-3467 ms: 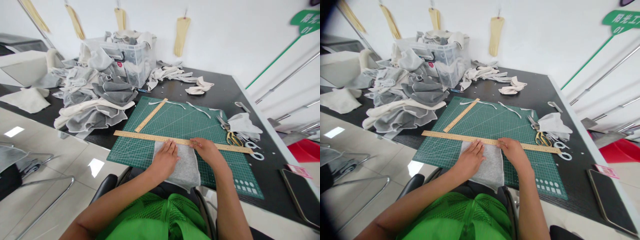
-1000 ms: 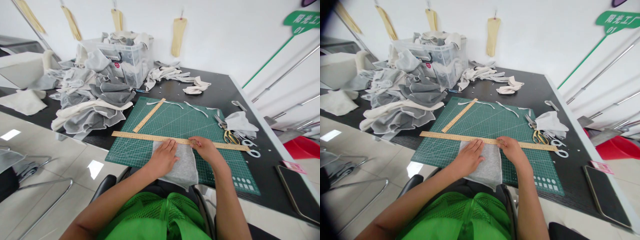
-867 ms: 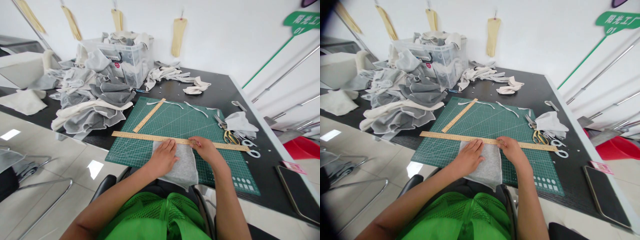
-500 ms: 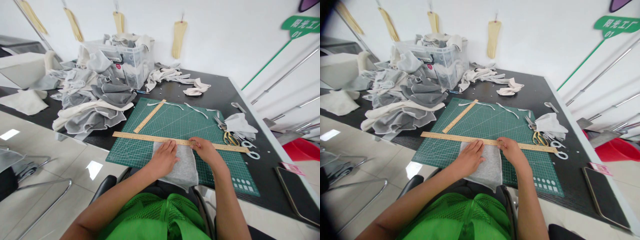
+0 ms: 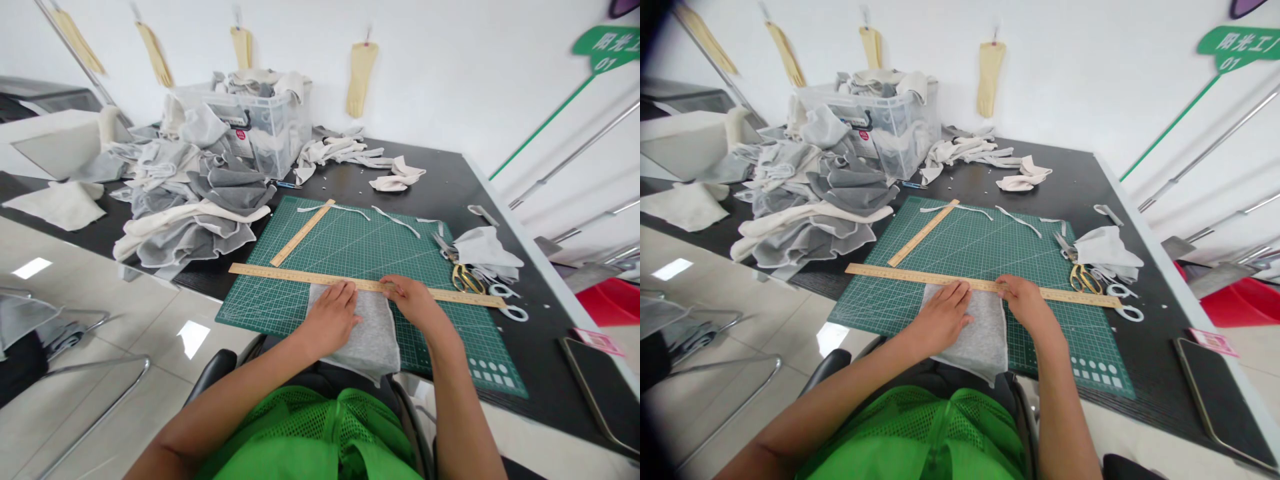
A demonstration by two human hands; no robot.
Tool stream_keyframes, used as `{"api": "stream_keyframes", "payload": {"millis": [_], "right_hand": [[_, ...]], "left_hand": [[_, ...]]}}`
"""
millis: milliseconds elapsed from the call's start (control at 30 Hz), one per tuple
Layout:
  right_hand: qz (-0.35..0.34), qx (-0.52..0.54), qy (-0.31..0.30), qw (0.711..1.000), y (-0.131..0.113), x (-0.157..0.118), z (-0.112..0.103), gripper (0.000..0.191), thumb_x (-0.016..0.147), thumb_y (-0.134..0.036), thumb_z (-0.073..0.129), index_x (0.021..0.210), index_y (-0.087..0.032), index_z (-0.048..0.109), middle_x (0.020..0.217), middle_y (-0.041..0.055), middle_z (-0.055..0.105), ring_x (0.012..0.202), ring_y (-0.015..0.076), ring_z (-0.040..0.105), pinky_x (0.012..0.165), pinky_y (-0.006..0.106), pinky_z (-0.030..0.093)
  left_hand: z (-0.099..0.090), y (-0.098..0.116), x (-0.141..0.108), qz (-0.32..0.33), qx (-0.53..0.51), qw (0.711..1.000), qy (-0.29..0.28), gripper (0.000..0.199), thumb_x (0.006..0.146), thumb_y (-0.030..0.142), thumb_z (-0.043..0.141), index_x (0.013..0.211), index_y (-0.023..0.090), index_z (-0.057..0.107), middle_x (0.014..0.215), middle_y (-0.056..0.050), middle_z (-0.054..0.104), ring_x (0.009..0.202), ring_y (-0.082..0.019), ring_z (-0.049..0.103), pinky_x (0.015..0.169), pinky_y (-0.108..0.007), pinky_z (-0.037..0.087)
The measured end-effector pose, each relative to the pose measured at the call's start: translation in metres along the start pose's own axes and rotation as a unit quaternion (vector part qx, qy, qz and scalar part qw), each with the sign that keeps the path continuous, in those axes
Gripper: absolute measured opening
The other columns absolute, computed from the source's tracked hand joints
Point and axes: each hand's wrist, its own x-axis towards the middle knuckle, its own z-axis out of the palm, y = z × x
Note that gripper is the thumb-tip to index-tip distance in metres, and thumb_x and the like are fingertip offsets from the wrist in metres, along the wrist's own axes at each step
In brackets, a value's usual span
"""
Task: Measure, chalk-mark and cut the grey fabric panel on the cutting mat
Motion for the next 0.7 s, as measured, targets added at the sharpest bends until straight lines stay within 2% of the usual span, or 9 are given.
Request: {"api": "stream_keyframes", "payload": {"millis": [100,200,300,367,433,567,700], "right_hand": [[-0.002,0.001,-0.001,1.000,-0.001,0.000,-0.001,0.032,0.082,-0.029,0.055,0.106,-0.018,0.074,0.078,0.0058,0.070,0.072,0.0231,0.062,0.072,0.033,0.044],[0.001,0.000,-0.004,1.000,-0.002,0.000,-0.001,0.032,0.083,-0.029,0.056,0.106,-0.018,0.074,0.077,0.0054,0.070,0.071,0.0224,0.062,0.071,0.032,0.044],[0.002,0.000,-0.006,1.000,-0.001,0.000,-0.001,0.031,0.082,-0.028,0.056,0.105,-0.018,0.075,0.077,0.0052,0.070,0.072,0.0221,0.062,0.071,0.031,0.043],[0.003,0.004,-0.005,1.000,-0.001,0.000,0.000,0.031,0.082,-0.027,0.056,0.105,-0.018,0.075,0.078,0.0053,0.071,0.074,0.0220,0.062,0.072,0.031,0.043],[0.007,0.007,-0.004,1.000,0.000,0.000,0.000,0.032,0.082,-0.028,0.056,0.106,-0.018,0.074,0.079,0.0054,0.071,0.074,0.0221,0.062,0.072,0.031,0.042],[0.018,-0.001,-0.009,1.000,-0.001,0.001,0.000,0.034,0.081,-0.029,0.056,0.107,-0.017,0.074,0.074,0.0045,0.067,0.069,0.0215,0.058,0.069,0.031,0.041],[0.024,-0.010,-0.015,1.000,-0.001,0.001,-0.001,0.033,0.081,-0.029,0.055,0.106,-0.018,0.074,0.068,0.0022,0.062,0.065,0.0204,0.055,0.066,0.030,0.038]], "left_hand": [[-0.006,-0.004,0.003,0.012,-0.015,1.000,0.006,0.051,0.101,0.041,0.052,0.143,0.012,0.049,0.152,-0.013,0.047,0.144,-0.028,0.038,0.120,-0.041,0.033],[-0.016,-0.018,0.006,0.019,-0.043,0.999,0.018,0.038,0.101,0.037,0.053,0.135,0.019,0.056,0.140,-0.009,0.057,0.132,-0.026,0.049,0.112,-0.043,0.040],[-0.023,-0.044,0.009,-0.013,-0.072,0.995,0.071,0.032,0.101,0.023,0.050,0.131,0.021,0.061,0.126,-0.008,0.063,0.118,-0.024,0.054,0.101,-0.041,0.047],[-0.024,-0.065,0.009,-0.026,-0.093,0.989,0.109,0.035,0.097,0.010,0.047,0.124,0.022,0.067,0.123,-0.006,0.063,0.114,-0.023,0.054,0.099,-0.040,0.047],[-0.021,-0.083,0.010,-0.031,-0.125,0.983,0.134,0.039,0.093,0.003,0.046,0.117,0.022,0.071,0.120,-0.006,0.063,0.113,-0.022,0.053,0.098,-0.038,0.048],[-0.014,-0.099,0.012,-0.027,-0.186,0.978,0.095,0.041,0.089,0.000,0.047,0.107,0.023,0.076,0.110,-0.004,0.067,0.104,-0.020,0.055,0.095,-0.036,0.047],[-0.021,-0.095,0.021,-0.060,-0.172,0.982,0.037,0.039,0.086,0.000,0.048,0.098,0.021,0.078,0.099,-0.004,0.070,0.094,-0.020,0.057,0.089,-0.035,0.045]]}}
